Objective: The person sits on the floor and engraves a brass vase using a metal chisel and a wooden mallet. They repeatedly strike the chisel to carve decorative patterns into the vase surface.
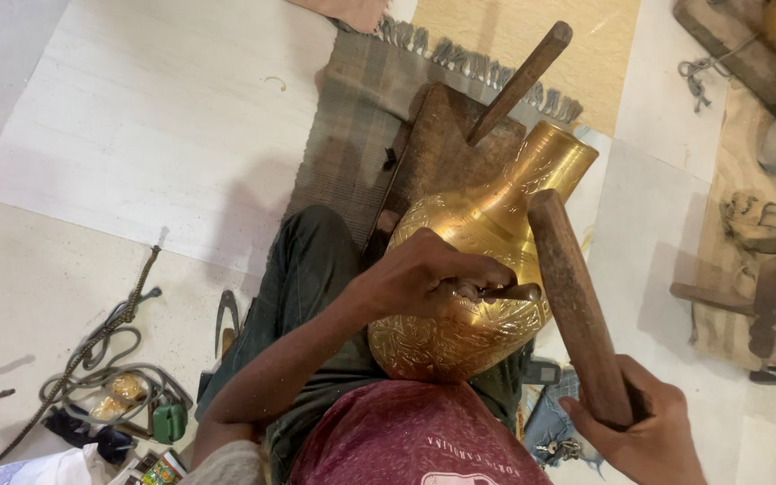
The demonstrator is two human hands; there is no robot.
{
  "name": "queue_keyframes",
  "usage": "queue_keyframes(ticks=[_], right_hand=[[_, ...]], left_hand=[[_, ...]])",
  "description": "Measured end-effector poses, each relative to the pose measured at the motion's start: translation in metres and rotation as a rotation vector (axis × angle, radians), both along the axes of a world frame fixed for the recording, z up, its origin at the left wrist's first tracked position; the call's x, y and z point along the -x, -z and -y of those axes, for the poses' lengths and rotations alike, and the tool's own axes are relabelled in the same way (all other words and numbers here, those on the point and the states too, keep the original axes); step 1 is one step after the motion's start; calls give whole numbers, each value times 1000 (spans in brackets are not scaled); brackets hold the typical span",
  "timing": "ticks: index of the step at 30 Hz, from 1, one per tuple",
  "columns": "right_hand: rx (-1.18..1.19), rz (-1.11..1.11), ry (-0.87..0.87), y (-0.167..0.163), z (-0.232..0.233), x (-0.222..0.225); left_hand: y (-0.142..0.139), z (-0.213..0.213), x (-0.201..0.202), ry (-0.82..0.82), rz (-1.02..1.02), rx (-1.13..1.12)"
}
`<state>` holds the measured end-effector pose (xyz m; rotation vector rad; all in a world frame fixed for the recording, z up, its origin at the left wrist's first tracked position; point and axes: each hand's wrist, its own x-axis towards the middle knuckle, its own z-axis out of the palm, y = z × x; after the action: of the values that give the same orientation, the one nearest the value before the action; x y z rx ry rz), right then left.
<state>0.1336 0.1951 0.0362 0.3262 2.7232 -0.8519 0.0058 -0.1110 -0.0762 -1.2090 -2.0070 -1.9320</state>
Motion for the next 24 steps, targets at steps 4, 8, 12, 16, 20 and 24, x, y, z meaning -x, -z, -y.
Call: queue_keyframes(ticks=[4,8,12,16,20,24], right_hand=[[-62,-264,-54,-12,6,-7],[-208,-299,-139,-33,22,2],[-376,-358,-265,-45,21,24],[-569,17,-266,-41,19,30],[-239,-313,-197,-34,27,26],[-287,-184,-230,-42,25,32]], left_hand=[[1,6,4,19,-7,23],[1,11,1,31,2,17],[5,8,-2,5,7,58],[18,4,-6,-42,-19,33],[35,2,-8,-75,-33,89],[37,1,-7,-89,-93,-14]])
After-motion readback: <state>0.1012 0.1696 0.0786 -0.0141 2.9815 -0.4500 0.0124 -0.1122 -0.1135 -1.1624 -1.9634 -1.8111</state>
